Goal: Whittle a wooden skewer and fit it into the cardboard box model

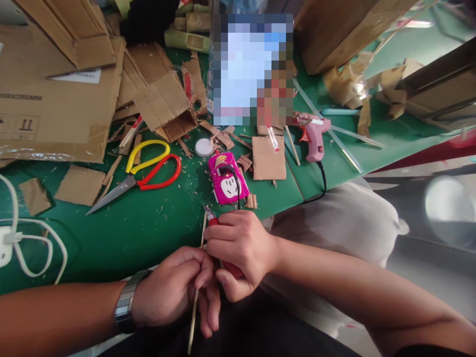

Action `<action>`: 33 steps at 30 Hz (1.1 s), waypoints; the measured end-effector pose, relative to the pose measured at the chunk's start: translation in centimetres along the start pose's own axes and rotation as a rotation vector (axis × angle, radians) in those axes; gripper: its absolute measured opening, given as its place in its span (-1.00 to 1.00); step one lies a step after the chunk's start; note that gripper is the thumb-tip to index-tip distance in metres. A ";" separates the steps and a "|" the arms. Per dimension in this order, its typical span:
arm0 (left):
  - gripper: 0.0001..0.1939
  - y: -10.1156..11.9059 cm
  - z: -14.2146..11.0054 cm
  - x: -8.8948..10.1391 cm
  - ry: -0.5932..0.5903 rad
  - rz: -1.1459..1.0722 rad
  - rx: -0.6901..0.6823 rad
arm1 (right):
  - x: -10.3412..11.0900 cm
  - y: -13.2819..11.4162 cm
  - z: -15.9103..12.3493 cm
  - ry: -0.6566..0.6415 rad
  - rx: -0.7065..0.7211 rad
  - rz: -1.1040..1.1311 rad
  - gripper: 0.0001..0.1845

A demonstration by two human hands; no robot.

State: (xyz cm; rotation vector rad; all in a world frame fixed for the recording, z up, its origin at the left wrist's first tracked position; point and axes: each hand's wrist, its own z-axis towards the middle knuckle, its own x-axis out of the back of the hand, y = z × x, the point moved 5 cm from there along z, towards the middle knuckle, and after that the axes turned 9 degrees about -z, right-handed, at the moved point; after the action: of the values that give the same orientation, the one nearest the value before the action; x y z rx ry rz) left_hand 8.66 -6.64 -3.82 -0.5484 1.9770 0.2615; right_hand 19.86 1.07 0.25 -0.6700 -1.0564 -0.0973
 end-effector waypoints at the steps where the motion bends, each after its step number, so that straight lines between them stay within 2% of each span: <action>1: -0.67 0.0 0.0 0.0 -0.003 0.004 -0.001 | 0.0 0.0 0.0 0.002 0.002 -0.002 -0.71; 13: -0.71 -0.1 -0.2 -0.1 -0.019 0.081 0.034 | 0.0 0.1 0.3 0.029 -0.007 -0.004 -0.72; 23: -0.74 0.4 0.1 -0.3 0.034 0.033 0.061 | 2.4 0.3 0.1 0.143 -0.012 0.114 -0.63; 33: -0.74 0.2 0.0 -0.1 0.041 0.005 0.035 | 1.6 -0.3 0.2 0.121 -0.006 0.169 -0.66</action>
State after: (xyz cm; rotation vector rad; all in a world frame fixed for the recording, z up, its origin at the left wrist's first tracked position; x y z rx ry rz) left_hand 8.62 -6.43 -3.70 -0.5302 2.0190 0.2201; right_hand 20.38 1.30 1.75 -0.7468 -0.8805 0.0051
